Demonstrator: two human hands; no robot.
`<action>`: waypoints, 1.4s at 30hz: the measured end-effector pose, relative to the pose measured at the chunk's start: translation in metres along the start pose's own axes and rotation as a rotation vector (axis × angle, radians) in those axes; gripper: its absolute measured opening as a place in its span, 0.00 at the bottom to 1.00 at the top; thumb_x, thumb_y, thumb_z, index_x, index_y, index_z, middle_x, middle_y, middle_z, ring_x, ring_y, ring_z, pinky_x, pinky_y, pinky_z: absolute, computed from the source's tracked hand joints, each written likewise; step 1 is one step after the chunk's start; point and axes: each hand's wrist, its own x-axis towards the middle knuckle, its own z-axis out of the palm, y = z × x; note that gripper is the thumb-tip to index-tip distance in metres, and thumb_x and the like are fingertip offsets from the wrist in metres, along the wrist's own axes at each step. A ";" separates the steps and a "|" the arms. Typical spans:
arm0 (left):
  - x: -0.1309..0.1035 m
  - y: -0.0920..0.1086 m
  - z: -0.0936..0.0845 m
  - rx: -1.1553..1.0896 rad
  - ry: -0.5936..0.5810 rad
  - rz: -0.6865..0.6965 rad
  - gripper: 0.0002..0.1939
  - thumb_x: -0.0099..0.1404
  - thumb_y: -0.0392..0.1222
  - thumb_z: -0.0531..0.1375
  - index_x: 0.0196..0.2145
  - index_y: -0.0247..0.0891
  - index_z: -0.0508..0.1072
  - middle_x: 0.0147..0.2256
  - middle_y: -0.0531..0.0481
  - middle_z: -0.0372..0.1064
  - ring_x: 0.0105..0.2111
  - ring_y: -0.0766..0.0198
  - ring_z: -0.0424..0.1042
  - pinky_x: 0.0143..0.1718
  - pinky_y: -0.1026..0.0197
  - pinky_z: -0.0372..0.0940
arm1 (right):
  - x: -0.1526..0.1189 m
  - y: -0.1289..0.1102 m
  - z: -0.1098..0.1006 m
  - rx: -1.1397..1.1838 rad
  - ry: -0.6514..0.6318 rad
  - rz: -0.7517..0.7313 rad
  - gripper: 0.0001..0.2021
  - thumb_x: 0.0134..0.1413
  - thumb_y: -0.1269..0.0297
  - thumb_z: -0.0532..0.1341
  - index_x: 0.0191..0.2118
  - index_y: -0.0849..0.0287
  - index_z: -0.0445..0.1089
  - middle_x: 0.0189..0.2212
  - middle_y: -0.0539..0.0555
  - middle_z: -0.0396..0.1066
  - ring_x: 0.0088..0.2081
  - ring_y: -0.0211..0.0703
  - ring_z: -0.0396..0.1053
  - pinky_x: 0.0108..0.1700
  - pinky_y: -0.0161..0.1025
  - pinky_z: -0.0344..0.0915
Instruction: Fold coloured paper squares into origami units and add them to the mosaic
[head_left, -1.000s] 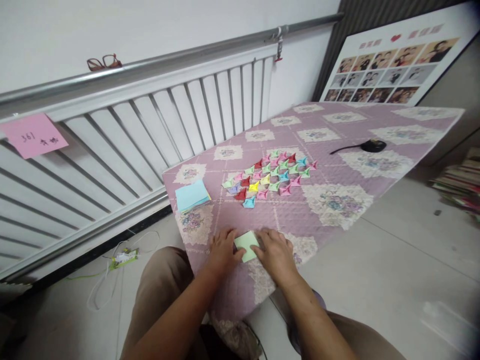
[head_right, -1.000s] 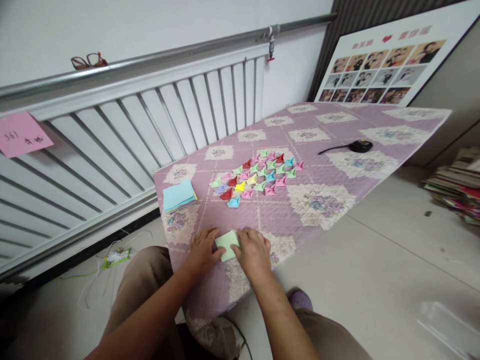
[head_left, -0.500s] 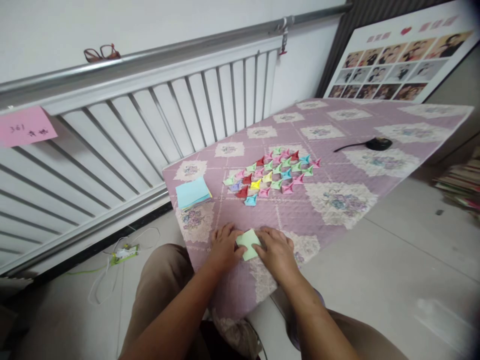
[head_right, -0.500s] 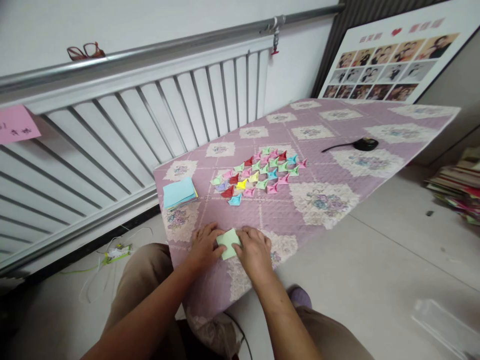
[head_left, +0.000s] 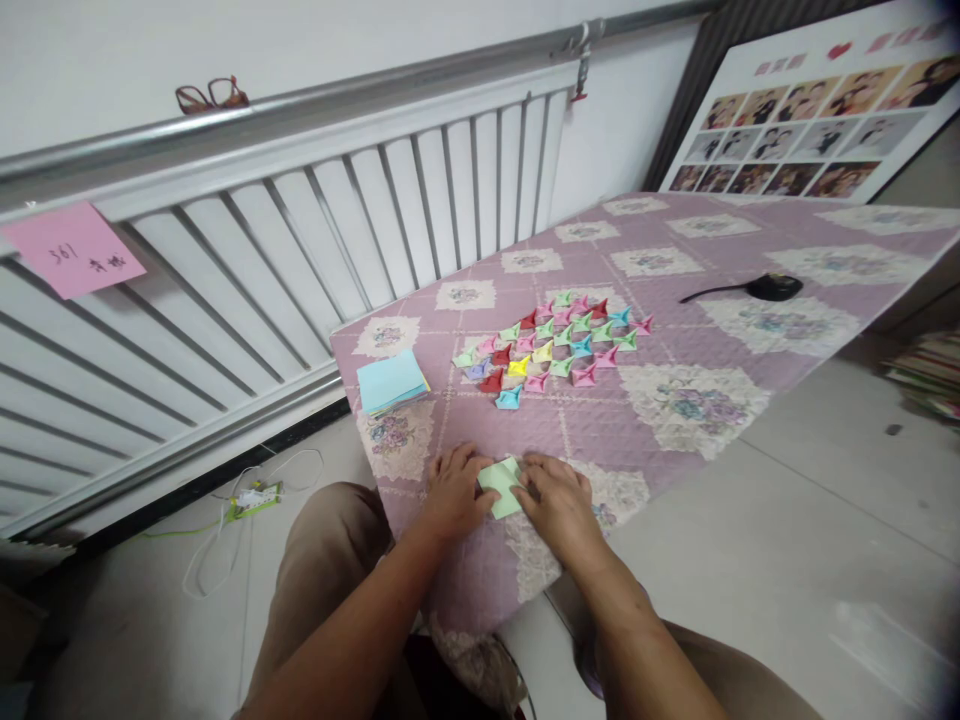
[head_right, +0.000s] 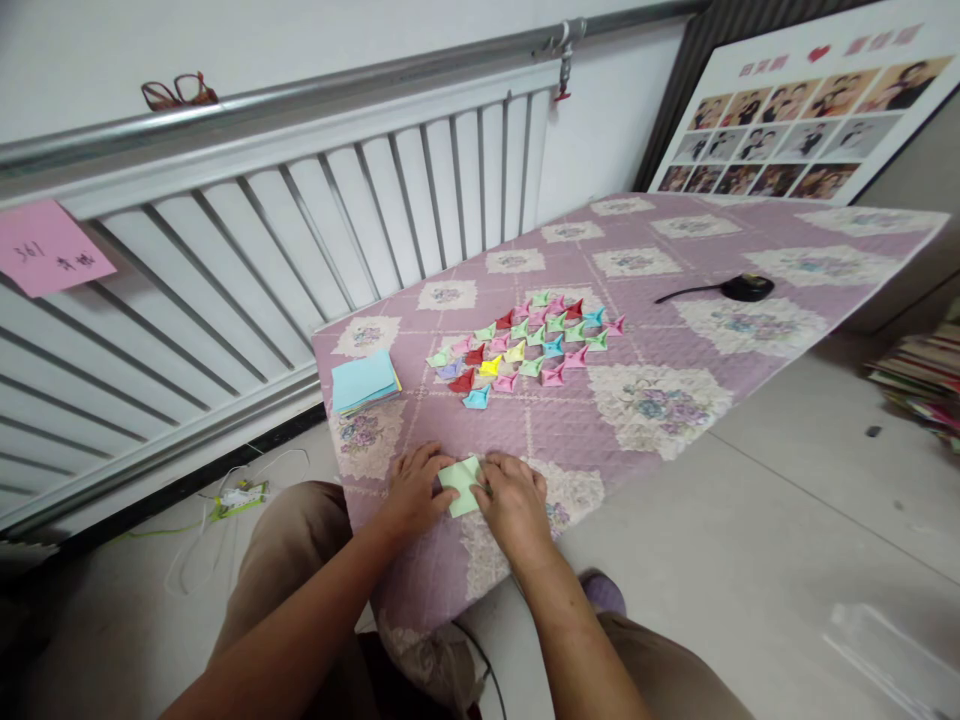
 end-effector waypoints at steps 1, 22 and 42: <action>0.000 0.000 0.000 -0.004 0.005 0.001 0.22 0.59 0.46 0.60 0.52 0.49 0.66 0.60 0.51 0.55 0.61 0.56 0.51 0.61 0.46 0.42 | 0.000 0.000 0.000 -0.002 -0.003 -0.006 0.01 0.51 0.66 0.62 0.31 0.54 0.69 0.47 0.52 0.71 0.48 0.47 0.64 0.48 0.45 0.51; 0.019 -0.012 -0.006 -0.041 0.015 0.170 0.06 0.61 0.38 0.58 0.35 0.42 0.74 0.52 0.50 0.63 0.53 0.58 0.59 0.56 0.52 0.51 | -0.001 -0.002 -0.013 -0.131 -0.036 -0.130 0.02 0.54 0.66 0.61 0.31 0.55 0.71 0.37 0.53 0.70 0.42 0.46 0.62 0.44 0.42 0.49; 0.013 -0.018 -0.009 0.232 -0.050 0.344 0.12 0.68 0.36 0.51 0.39 0.41 0.74 0.39 0.47 0.69 0.43 0.58 0.64 0.47 0.54 0.55 | -0.007 0.004 -0.010 -0.210 -0.088 -0.269 0.08 0.59 0.67 0.57 0.30 0.57 0.70 0.30 0.53 0.68 0.35 0.42 0.61 0.39 0.37 0.51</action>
